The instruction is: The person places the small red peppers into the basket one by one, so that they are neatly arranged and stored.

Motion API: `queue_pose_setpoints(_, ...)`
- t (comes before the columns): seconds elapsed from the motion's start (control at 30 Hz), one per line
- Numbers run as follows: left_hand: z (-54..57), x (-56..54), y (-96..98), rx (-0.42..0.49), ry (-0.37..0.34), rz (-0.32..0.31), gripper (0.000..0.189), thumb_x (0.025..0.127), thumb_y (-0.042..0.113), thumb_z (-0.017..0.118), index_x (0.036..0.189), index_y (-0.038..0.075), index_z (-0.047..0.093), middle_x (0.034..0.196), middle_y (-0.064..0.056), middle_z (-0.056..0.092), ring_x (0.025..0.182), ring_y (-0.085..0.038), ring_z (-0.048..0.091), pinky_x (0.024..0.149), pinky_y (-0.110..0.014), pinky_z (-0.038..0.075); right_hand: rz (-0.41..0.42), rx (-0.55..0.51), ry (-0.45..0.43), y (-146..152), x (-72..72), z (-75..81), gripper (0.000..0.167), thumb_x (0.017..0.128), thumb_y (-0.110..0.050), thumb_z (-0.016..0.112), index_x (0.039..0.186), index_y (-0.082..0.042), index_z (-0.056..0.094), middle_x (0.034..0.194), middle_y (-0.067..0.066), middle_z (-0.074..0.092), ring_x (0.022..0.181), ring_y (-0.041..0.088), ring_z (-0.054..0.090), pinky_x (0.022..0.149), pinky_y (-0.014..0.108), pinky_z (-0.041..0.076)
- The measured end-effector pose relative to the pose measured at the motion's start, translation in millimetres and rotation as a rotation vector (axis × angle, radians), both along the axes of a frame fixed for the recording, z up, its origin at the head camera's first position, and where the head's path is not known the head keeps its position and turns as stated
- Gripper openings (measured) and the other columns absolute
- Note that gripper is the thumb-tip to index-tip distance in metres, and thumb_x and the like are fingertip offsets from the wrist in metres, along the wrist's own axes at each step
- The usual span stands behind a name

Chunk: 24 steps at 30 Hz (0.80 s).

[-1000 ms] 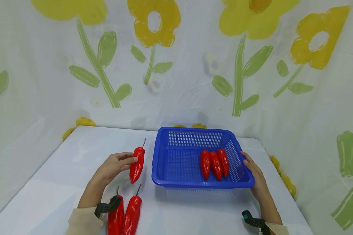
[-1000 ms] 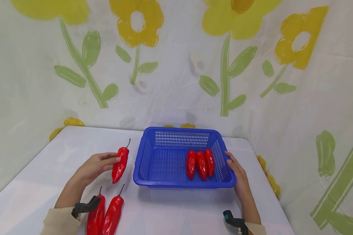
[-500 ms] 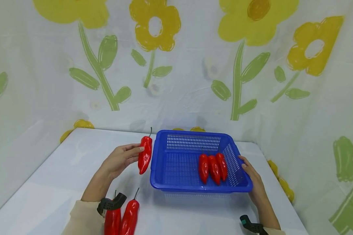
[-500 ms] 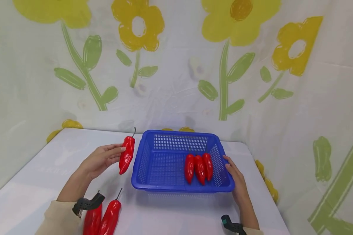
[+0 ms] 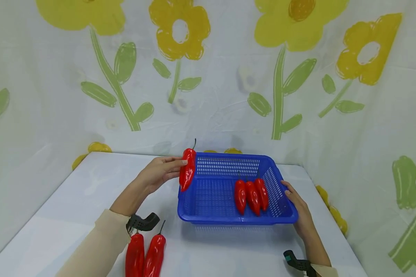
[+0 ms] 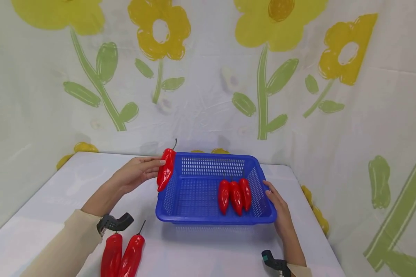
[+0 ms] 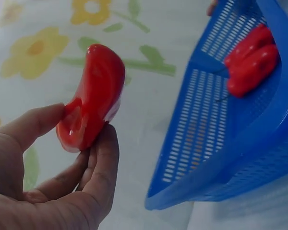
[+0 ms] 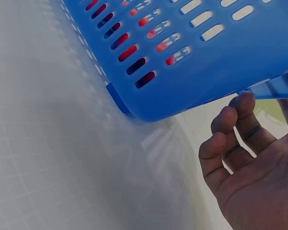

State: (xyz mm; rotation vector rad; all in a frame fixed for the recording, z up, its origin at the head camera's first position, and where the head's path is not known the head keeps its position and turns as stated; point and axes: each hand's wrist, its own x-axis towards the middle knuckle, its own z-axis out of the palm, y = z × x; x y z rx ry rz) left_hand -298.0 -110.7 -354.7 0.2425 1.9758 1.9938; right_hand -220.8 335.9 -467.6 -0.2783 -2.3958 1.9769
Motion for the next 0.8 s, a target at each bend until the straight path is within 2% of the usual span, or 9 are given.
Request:
queue_pose_setpoints(0.23, 0.2, -10.2, 23.0, -0.022, -0.054, -0.033, 0.049, 0.095, 0.016, 0.07, 0.134, -0.008, 0.054, 0.131, -0.022, 0.06, 0.114, -0.032, 0.063, 0.096, -0.04, 0.053, 0.004, -0.021, -0.003, -0.2, 1.2, 1.2, 0.061, 0.102, -0.056, 0.043, 0.158, -0.037, 0.028, 0.166, 0.009, 0.014, 0.146, 0.044, 0.022, 0.105, 0.058, 0.036)
queue_pose_setpoints(0.37, -1.0, -13.5, 32.4, -0.025, -0.072, -0.024, 0.05, 0.095, 0.016, 0.07, 0.134, -0.009, 0.053, 0.129, -0.023, 0.061, 0.113, -0.032, 0.064, 0.097, -0.042, 0.053, 0.015, -0.031, 0.002, -0.9, -0.7, 1.8, 0.061, 0.102, -0.056, 0.044, 0.158, -0.037, 0.028, 0.167, 0.008, 0.013, 0.147, 0.044, 0.02, 0.106, 0.059, 0.035)
queue_pose_setpoints(0.6, -4.1, -18.0, 49.6, -0.031, -0.122, -0.05, 0.049, 0.095, 0.017, 0.07, 0.133, -0.01, 0.055, 0.126, -0.022, 0.063, 0.113, -0.033, 0.065, 0.097, -0.041, 0.052, 0.01, -0.017, 0.0, -0.3, -1.8, 0.1, 0.061, 0.102, -0.056, 0.043, 0.158, -0.037, 0.027, 0.166, 0.009, 0.015, 0.145, 0.045, 0.024, 0.104, 0.058, 0.038)
queue_pose_setpoints(0.8, -7.5, -24.7, 66.1, -0.064, -0.161, -0.037, 0.046, 0.093, 0.018, 0.073, 0.129, -0.007, 0.06, 0.121, -0.019, 0.066, 0.109, -0.032, 0.067, 0.097, -0.043, 0.053, 0.011, -0.013, 0.004, 0.5, -0.7, 0.2, 0.061, 0.102, -0.056, 0.043, 0.157, -0.037, 0.029, 0.166, 0.009, 0.016, 0.145, 0.044, 0.026, 0.104, 0.058, 0.038)
